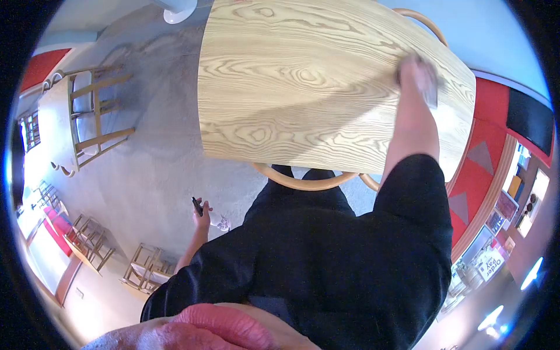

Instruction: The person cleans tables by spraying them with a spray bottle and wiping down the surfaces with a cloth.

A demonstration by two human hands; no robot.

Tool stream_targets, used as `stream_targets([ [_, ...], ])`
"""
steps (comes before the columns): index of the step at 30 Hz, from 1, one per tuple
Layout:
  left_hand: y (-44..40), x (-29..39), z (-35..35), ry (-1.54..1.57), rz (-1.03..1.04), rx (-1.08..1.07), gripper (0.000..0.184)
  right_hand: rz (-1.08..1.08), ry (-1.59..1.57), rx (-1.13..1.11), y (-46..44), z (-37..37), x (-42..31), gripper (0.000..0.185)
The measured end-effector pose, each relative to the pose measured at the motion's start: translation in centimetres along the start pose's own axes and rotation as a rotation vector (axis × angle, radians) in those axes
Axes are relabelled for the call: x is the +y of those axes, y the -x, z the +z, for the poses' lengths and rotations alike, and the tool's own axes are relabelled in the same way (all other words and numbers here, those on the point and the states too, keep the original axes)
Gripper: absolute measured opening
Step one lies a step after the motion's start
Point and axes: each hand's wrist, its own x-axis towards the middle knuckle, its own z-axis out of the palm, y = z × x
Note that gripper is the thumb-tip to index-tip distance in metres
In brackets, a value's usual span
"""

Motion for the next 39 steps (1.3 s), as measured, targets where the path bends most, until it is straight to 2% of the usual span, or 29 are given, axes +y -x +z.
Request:
stream_targets([
  [1,-0.1,-0.2,-0.3,0.001,-0.003,0.002,0.050,-0.144,0.112,0.137,-1.7,2.5,-5.8,0.073],
  [2,-0.1,-0.2,-0.2,0.015,-0.014,0.024,0.051,-0.211,-0.222,0.345,-5.5,9.3,-11.5,0.074],
  [3,-0.1,-1.0,0.0,0.030,-0.027,0.048,0.052,-0.355,-0.287,0.136,-1.4,5.0,-18.7,0.073],
  [5,0.2,-1.8,0.6,0.065,-0.070,0.076,0.052,-0.725,-0.278,-0.143,3.1,4.3,-29.6,0.070],
  [6,-0.2,-2.1,1.2,0.097,-0.101,0.103,0.053,-0.668,-0.439,-0.357,9.9,-2.2,-33.1,0.047],
  [7,-0.3,-2.4,2.0,0.106,-0.108,0.101,0.053,-0.840,-0.432,-0.204,11.7,1.2,-37.2,0.041],
  [8,-0.3,-2.1,2.6,0.099,-0.102,0.064,0.053,-1.012,-0.247,-0.050,15.1,0.9,-39.6,0.043],
  [9,-0.2,-1.4,3.5,0.099,-0.113,0.049,0.053,-1.048,-0.398,0.070,18.5,1.9,-40.4,0.050],
  [10,-0.1,-0.5,4.5,0.099,-0.123,0.028,0.053,-1.081,-0.333,0.020,21.2,1.0,-40.9,0.058],
  [12,0.1,1.1,6.5,0.099,-0.089,-0.013,0.053,-1.278,-0.252,-0.356,24.3,-1.4,-39.9,0.061],
  [14,0.1,2.2,8.1,0.099,-0.044,-0.065,0.052,-1.542,-0.321,0.117,28.5,4.7,-37.3,0.072],
  [16,0.0,2.4,9.1,0.185,-0.038,-0.093,0.051,-1.661,-0.446,-0.183,33.7,3.9,-31.1,0.075],
  [17,-0.1,2.6,9.6,0.206,-0.064,-0.097,0.051,-1.751,-0.564,-0.180,36.4,4.8,-27.1,0.077],
  [19,-0.7,2.1,9.8,0.253,-0.076,-0.146,0.051,-1.870,-0.287,-0.310,40.0,3.4,-19.3,0.080],
  [21,-1.5,2.8,9.5,0.290,-0.083,-0.189,0.051,-1.838,-0.283,-0.492,39.9,2.4,-11.8,0.081],
  [23,-1.2,3.4,8.5,0.204,-0.034,-0.183,0.051,-1.617,-0.186,-0.439,37.0,1.7,-5.0,0.082],
  [25,-0.8,4.1,7.3,0.173,-0.047,-0.170,0.051,-1.217,-0.158,-0.493,32.3,0.4,2.1,0.078],
  [26,-0.8,4.5,6.9,0.169,-0.066,-0.144,0.051,-1.054,-0.157,-0.274,30.2,1.1,6.3,0.073],
  [28,-1.3,3.6,6.0,0.211,-0.001,-0.143,0.053,-0.693,-0.156,-0.174,24.2,4.3,15.0,0.071],
  [29,-1.4,4.0,5.7,0.110,0.001,-0.134,0.055,-0.561,-0.180,0.018,22.2,5.4,18.3,0.067],
  [30,-1.6,4.2,5.3,0.011,0.000,-0.122,0.057,-0.328,-0.086,0.065,20.3,6.1,20.5,0.062],
  [31,-1.9,4.0,5.1,-0.004,0.042,-0.148,0.062,-0.221,-0.161,0.120,19.6,5.3,21.1,0.060],
  [32,-2.1,3.9,5.0,-0.006,0.057,-0.156,0.062,-0.209,-0.165,0.131,19.3,5.3,20.6,0.060],
  [34,-2.7,5.2,4.9,-0.213,0.098,-0.227,0.064,-0.099,-0.153,0.139,20.3,6.6,18.5,0.061],
  [36,-3.7,4.9,5.4,-0.180,0.163,-0.242,0.065,-0.361,-0.233,0.158,23.8,8.9,14.7,0.061],
  [37,-3.9,4.8,5.6,-0.140,0.207,-0.236,0.065,-0.444,-0.417,0.095,26.9,7.7,11.6,0.060],
  [39,-3.8,5.9,6.2,-0.081,0.205,-0.246,0.065,-0.430,-0.755,-0.071,31.4,5.6,6.8,0.056],
])
